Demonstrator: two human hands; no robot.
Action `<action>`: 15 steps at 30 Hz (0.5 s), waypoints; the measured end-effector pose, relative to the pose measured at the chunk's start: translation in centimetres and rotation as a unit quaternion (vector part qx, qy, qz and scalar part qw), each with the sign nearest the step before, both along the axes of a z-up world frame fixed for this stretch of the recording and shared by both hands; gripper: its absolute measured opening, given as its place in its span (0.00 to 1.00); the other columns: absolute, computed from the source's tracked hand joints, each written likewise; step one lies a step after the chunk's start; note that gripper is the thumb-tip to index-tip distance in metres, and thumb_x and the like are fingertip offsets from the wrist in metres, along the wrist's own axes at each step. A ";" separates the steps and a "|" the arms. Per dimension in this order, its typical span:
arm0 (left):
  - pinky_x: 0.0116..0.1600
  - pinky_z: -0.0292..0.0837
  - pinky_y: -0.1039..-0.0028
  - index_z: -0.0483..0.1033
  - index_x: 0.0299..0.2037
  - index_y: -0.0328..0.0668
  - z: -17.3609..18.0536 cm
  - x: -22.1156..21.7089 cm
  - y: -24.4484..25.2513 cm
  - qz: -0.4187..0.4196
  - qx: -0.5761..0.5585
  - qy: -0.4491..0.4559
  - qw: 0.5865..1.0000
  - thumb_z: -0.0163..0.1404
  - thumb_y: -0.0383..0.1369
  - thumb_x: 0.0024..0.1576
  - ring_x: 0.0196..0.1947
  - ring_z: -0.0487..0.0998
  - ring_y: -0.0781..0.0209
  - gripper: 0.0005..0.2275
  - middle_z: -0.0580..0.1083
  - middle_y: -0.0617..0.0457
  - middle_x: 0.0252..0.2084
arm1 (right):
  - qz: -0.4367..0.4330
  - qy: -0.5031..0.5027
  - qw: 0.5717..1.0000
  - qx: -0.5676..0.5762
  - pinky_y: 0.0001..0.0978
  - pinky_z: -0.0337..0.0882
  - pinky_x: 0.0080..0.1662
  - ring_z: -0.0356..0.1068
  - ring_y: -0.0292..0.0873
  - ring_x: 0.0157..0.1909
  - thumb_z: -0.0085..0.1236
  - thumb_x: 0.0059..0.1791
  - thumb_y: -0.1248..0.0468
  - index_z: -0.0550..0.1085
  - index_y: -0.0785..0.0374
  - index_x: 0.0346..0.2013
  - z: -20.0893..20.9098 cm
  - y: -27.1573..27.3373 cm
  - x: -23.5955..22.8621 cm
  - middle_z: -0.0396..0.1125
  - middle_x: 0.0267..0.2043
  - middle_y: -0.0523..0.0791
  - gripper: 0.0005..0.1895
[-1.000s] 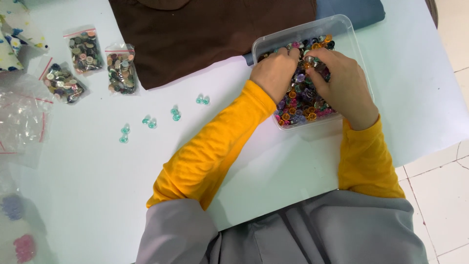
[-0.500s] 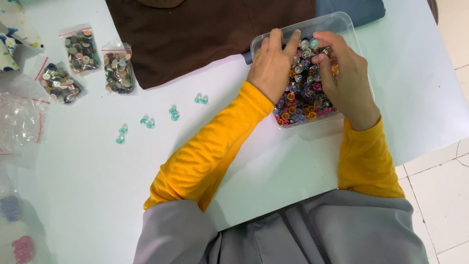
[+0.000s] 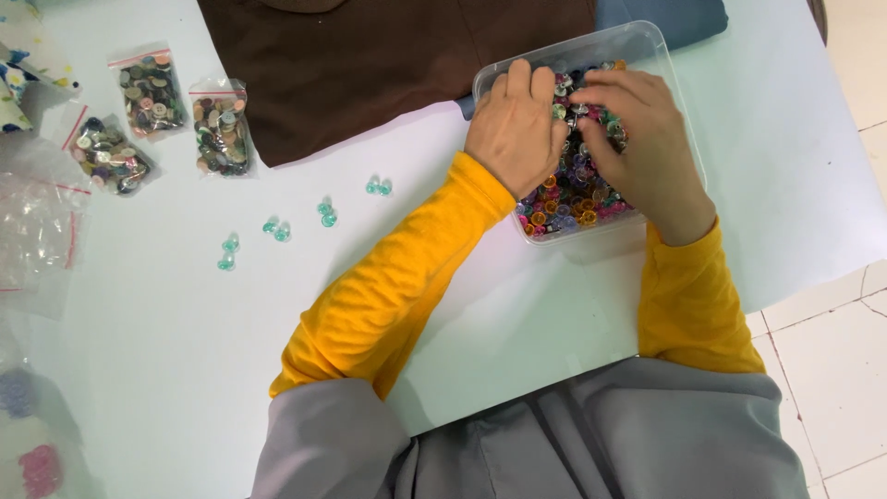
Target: Sorting colorful buttons from a container and placing them into small plastic bags
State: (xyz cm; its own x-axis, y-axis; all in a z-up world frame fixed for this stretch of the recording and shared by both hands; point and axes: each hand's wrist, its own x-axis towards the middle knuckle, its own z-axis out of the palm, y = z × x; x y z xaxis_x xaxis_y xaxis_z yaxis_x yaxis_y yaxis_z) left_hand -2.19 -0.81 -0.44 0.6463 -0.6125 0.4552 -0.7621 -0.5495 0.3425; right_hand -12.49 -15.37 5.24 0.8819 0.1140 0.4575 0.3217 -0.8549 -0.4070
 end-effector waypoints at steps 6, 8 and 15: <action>0.36 0.71 0.53 0.63 0.39 0.40 -0.7 1.0 -0.2 -0.038 -0.067 0.029 0.997 0.49 0.27 0.54 0.31 0.72 0.41 0.08 0.64 0.43 0.39 | 0.064 0.054 0.992 -0.097 0.46 0.69 0.59 0.69 0.58 0.59 0.53 0.55 0.74 0.77 0.71 0.48 -1.3 0.6 1.6 0.74 0.55 0.52 0.09; 0.39 0.71 0.51 0.65 0.42 0.39 -0.8 0.9 -0.3 -0.028 -0.060 0.035 0.997 0.50 0.28 0.53 0.33 0.73 0.38 0.09 0.64 0.42 0.41 | 0.046 0.065 0.993 -0.082 0.48 0.70 0.53 0.69 0.58 0.53 0.54 0.54 0.73 0.78 0.71 0.47 -1.5 0.3 1.4 0.75 0.53 0.51 0.09; 0.45 0.75 0.52 0.67 0.62 0.33 -1.1 0.8 -0.1 -0.022 -0.041 0.049 0.998 0.48 0.31 0.58 0.40 0.73 0.43 0.21 0.62 0.43 0.47 | 0.018 0.085 0.996 -0.029 0.44 0.68 0.52 0.69 0.53 0.48 0.53 0.54 0.76 0.77 0.67 0.41 -2.0 -0.2 0.7 0.73 0.47 0.48 0.06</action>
